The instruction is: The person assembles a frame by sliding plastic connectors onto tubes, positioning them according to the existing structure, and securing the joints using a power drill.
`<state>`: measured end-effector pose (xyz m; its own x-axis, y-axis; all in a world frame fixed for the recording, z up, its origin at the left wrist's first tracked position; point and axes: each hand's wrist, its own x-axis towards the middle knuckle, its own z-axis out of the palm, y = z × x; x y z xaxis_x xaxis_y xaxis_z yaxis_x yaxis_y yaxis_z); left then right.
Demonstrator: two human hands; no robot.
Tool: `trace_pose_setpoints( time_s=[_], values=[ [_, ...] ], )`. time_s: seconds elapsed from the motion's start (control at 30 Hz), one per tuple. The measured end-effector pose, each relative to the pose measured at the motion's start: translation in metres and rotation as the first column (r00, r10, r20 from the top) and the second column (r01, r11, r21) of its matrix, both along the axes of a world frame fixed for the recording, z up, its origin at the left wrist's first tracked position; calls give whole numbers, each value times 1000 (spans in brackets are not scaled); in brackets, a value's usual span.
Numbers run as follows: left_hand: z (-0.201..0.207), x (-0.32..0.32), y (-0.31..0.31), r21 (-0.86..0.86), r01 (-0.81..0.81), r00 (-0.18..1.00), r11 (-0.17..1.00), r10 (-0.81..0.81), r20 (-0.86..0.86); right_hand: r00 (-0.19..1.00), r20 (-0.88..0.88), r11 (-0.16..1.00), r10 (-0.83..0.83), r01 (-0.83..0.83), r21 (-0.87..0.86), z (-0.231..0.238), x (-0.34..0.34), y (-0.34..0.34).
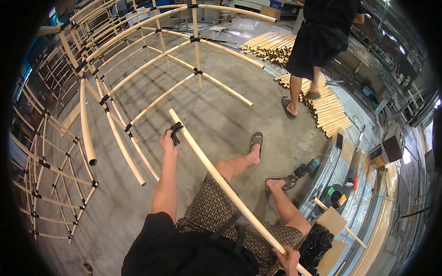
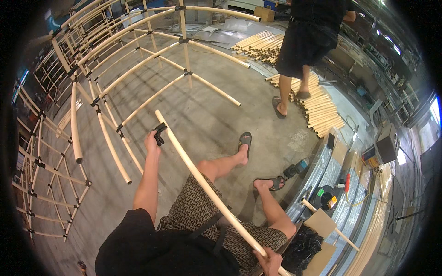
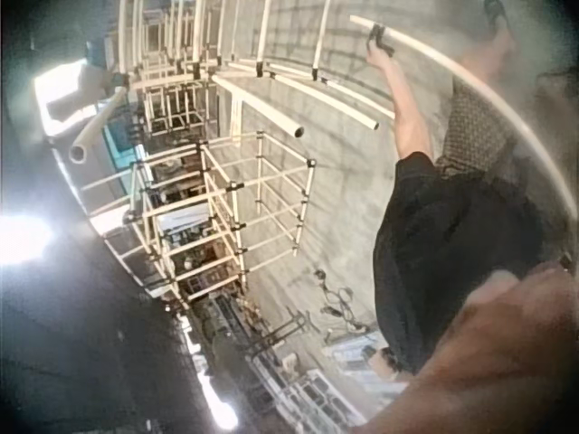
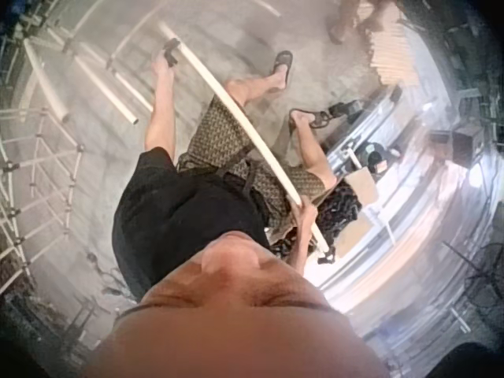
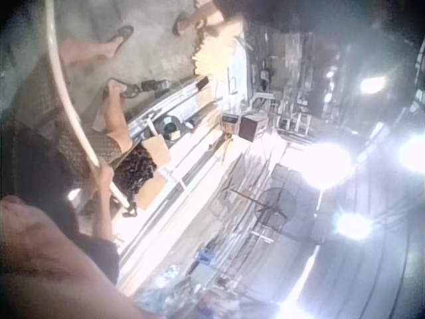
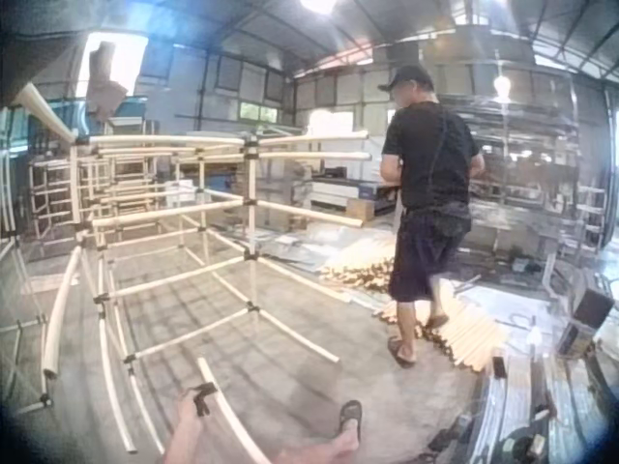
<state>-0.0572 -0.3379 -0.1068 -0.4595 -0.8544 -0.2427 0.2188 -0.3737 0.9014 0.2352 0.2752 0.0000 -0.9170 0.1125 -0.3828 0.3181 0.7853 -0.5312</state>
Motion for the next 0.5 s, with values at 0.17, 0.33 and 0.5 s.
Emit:
trace_pose_setpoints(
  time_s=[0.17, 0.33, 0.5],
  values=[
    [-1, -10, -34, 36, -63, 998, 997, 62, 27, 995, -77, 996, 66, -61, 67, 4, 38, 32],
    [-22, -7, -92, 192, -14, 998, 981, 1, 70, 999, -21, 998, 38, -39, -39, -17, 56, 63],
    [-35, -10, -122, 91, 0, 990, 996, -13, 141, 998, -28, 992, 58, -61, -111, -26, 61, 74]
  ],
)
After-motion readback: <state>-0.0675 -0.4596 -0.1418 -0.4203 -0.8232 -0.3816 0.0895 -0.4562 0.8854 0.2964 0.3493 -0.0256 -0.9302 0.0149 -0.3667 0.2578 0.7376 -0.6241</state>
